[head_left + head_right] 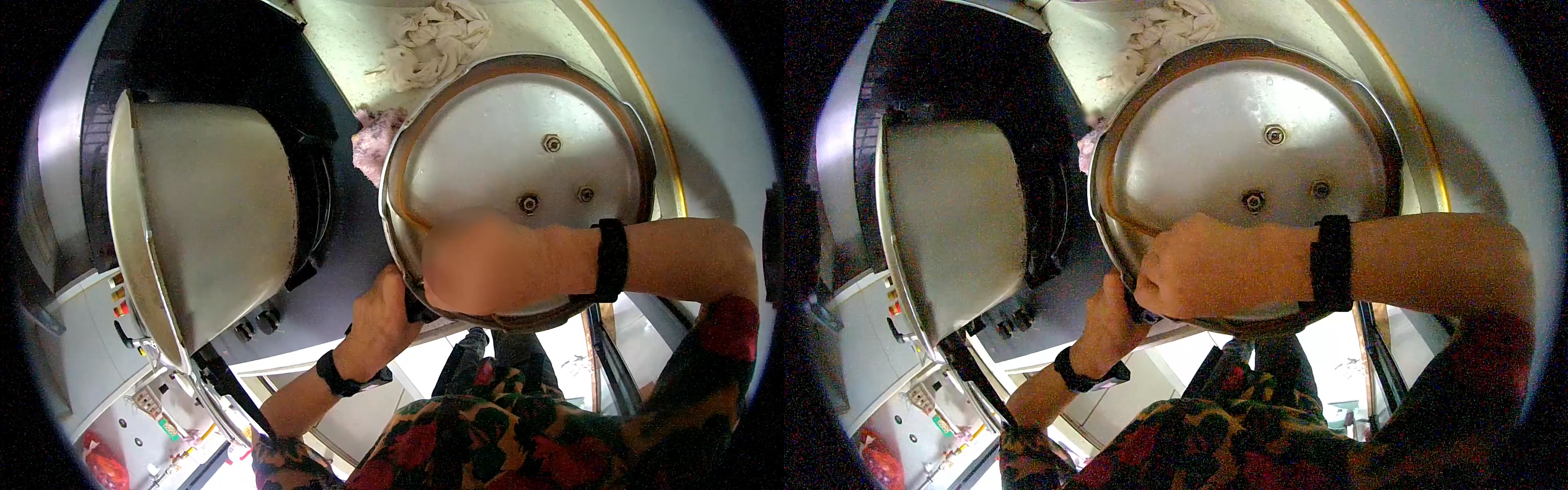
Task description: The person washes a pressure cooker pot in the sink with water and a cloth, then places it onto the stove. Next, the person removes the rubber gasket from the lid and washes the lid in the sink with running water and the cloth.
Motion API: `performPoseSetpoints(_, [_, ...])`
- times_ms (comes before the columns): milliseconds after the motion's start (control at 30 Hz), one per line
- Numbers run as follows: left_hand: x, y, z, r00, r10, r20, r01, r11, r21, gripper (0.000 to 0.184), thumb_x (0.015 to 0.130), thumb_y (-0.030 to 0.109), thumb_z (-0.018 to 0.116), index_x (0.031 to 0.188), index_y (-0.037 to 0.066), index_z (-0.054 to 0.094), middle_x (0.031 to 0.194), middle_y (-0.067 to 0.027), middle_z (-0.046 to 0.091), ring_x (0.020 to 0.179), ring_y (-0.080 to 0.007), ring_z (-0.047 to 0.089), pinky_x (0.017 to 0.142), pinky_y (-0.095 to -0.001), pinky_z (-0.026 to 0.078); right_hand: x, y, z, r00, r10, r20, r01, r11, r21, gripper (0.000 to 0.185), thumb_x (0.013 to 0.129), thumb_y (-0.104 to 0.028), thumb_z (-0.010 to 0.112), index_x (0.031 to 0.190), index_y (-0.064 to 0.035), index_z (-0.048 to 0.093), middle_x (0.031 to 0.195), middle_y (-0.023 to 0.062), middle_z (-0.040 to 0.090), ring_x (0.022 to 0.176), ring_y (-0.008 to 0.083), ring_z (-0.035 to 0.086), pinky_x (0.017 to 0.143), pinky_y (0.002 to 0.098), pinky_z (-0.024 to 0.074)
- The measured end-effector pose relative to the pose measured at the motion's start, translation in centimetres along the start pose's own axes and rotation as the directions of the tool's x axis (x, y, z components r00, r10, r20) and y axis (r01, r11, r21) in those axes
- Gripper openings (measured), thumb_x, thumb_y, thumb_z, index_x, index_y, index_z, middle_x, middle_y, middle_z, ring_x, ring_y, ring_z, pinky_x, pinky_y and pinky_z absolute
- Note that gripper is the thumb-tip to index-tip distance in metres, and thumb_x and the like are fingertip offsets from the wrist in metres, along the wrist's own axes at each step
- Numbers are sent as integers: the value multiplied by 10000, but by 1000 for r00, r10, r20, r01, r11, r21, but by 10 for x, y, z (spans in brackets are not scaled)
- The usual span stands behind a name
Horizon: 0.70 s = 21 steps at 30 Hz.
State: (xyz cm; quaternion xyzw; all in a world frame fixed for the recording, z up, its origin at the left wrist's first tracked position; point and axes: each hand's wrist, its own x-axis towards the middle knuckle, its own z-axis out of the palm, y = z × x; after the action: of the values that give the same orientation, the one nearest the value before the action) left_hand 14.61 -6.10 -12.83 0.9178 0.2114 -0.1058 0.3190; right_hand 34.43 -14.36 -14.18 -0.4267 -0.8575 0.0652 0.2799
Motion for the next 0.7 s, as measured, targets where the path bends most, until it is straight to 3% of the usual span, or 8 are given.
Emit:
performPoseSetpoints(133, [0, 0, 2, 999, 4, -37, -4, 1000, -18, 589, 530, -31, 661, 1022, -24, 338, 891, -197, 465, 800, -376, 528, 643, -412, 457, 1, 2, -2, 989, 109, 98, -123, 981, 153, 130, 677, -173, 521, 732, -56, 511, 622, 62, 514, 564, 210, 561, 458, 316, 460])
performPoseSetpoints(367, [-2, 1, 2, 999, 17, -29, -17, 1000, 0, 623, 526, -25, 669, 1046, -21, 326, 900, -211, 475, 811, -380, 530, 639, -409, 458, 6, 2, -9, 953, 197, 229, -253, 935, 249, 134, 721, -169, 514, 738, -36, 506, 636, 104, 565, 575, 249, 596, 470, 355, 472])
performPoseSetpoints(433, [1, 6, -1, 999, -5, -39, 6, 1000, 19, 602, 535, -17, 672, 1027, -8, 327, 890, -208, 490, 807, -382, 534, 634, -412, 457, 12, 0, -20, 882, 280, 380, -371, 909, 192, 142, 736, -169, 521, 740, -28, 503, 627, 129, 577, 590, 270, 603, 479, 383, 464])
performPoseSetpoints(467, [2, 6, -2, 999, 1, -48, 0, 1000, 22, 602, 535, -17, 672, 1027, -8, 327, 890, -208, 490, 807, -382, 534, 634, -412, 457, 12, -1, -20, 883, 281, 377, -368, 912, 182, 142, 736, -169, 521, 740, -28, 503, 627, 129, 577, 590, 270, 603, 479, 383, 464])
performPoseSetpoints(533, [3, 6, -3, 989, -147, 25, 147, 989, 18, 557, 547, -6, 675, 990, 8, 337, 864, -199, 509, 801, -383, 539, 628, -413, 455, 10, -4, -13, 893, 359, 272, -423, 877, 230, 162, 755, -184, 531, 742, -26, 498, 616, 147, 573, 585, 296, 598, 491, 394, 455])
performPoseSetpoints(567, [5, 10, -3, 985, -171, -21, 172, 984, 37, 535, 554, 10, 686, 963, 20, 341, 848, -191, 522, 796, -381, 544, 628, -412, 454, 9, -8, -13, 896, 354, 267, -412, 888, 205, 162, 755, -184, 531, 742, -26, 498, 616, 147, 573, 585, 296, 598, 491, 394, 455])
performPoseSetpoints(667, [8, 7, 4, 988, -102, -120, 102, 995, -11, 534, 558, 14, 691, 965, 24, 346, 850, -192, 528, 799, -373, 546, 626, -412, 457, 5, -24, -20, 859, 467, 207, -504, 842, 194, 166, 783, -189, 521, 749, -29, 494, 633, 151, 563, 602, 301, 584, 508, 379, 441])
performPoseSetpoints(700, [9, 14, 0, 985, -86, -149, 87, 996, 0, 517, 580, 23, 684, 974, 30, 350, 842, -191, 536, 792, -370, 548, 626, -415, 456, 3, -27, -24, 800, 565, 199, -598, 772, 213, 148, 787, -172, 517, 759, -30, 489, 663, 150, 562, 614, 305, 575, 533, 381, 437])
